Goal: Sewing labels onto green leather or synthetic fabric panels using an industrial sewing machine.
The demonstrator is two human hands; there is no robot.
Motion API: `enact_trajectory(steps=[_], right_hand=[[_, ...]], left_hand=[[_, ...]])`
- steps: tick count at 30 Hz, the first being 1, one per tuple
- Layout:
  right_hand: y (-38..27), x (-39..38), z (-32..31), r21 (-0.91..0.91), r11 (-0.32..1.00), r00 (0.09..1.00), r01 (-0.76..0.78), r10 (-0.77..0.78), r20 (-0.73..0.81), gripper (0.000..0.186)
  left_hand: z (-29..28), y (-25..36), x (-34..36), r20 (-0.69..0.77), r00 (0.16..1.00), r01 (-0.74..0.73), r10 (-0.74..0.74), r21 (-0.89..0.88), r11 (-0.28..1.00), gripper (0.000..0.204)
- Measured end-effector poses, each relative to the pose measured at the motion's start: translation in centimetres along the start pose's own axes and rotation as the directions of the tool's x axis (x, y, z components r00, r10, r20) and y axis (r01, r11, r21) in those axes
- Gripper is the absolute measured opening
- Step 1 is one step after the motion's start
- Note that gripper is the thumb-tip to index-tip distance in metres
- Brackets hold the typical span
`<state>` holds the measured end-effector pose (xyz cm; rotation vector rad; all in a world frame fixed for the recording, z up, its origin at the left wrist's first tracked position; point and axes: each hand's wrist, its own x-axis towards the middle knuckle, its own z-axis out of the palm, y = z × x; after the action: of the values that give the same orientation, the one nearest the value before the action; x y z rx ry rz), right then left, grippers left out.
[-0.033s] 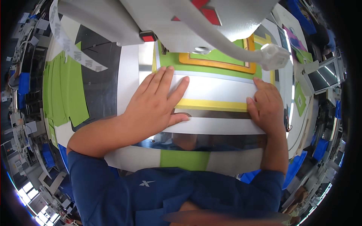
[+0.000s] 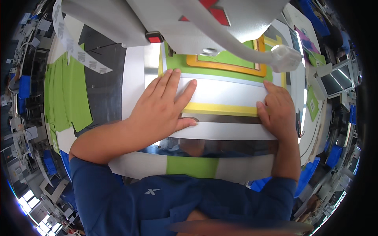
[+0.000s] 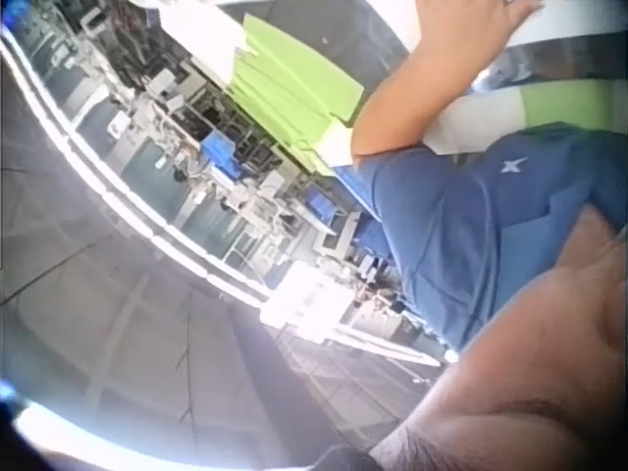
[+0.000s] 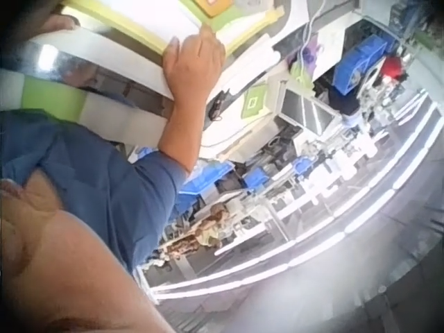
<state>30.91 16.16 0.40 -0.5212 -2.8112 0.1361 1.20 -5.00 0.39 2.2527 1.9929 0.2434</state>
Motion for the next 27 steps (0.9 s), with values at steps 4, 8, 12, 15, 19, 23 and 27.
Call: enact_trajectory(steps=[4, 8, 12, 15, 19, 23, 27], right_hand=[[-0.2, 0.2, 0.1, -0.024, 1.0, 1.0, 0.001, -0.001, 0.001, 0.022], [-0.5, 0.2, -0.1, -0.011, 1.0, 1.0, -0.007, 0.007, 0.001, 0.022], [-0.4, 0.2, 0.0, -0.004, 1.0, 1.0, -0.002, 0.002, 0.013, 0.023], [-0.3, 0.1, 0.1, -0.011, 1.0, 1.0, -0.009, 0.009, 0.012, 0.023], [-0.1, -0.1, 0.0, -0.012, 1.0, 1.0, -0.017, 0.017, 0.017, 0.023], [0.0, -0.4, -0.2, -0.023, 0.999, 0.999, -0.031, 0.032, 0.006, 0.021], [-0.4, -0.6, -0.2, -0.051, 0.998, 0.999, -0.035, 0.033, -0.029, 0.02]], left_hand=[[0.1, -0.2, -0.1, 0.01, 1.0, 0.01, -0.01, 0.023, 1.0, 0.095], [-0.2, -0.4, 0.2, 0.016, 1.0, -0.008, 0.007, 0.061, 0.998, 0.099], [-0.4, -0.3, 0.5, 0.021, 0.999, 0.024, -0.025, 0.05, 0.998, 0.101], [-0.2, -0.8, 0.9, -0.009, 0.999, 0.037, -0.037, 0.081, 0.996, 0.102], [-0.1, -0.8, 1.1, -0.031, 0.999, 0.042, -0.039, 0.097, 0.994, 0.098], [-0.3, -0.6, 1.3, 0.041, 0.988, 0.143, -0.148, 0.105, 0.984, 0.091], [0.0, -0.9, 2.6, -0.113, 0.993, 0.05, -0.043, 0.056, 0.997, 0.088]])
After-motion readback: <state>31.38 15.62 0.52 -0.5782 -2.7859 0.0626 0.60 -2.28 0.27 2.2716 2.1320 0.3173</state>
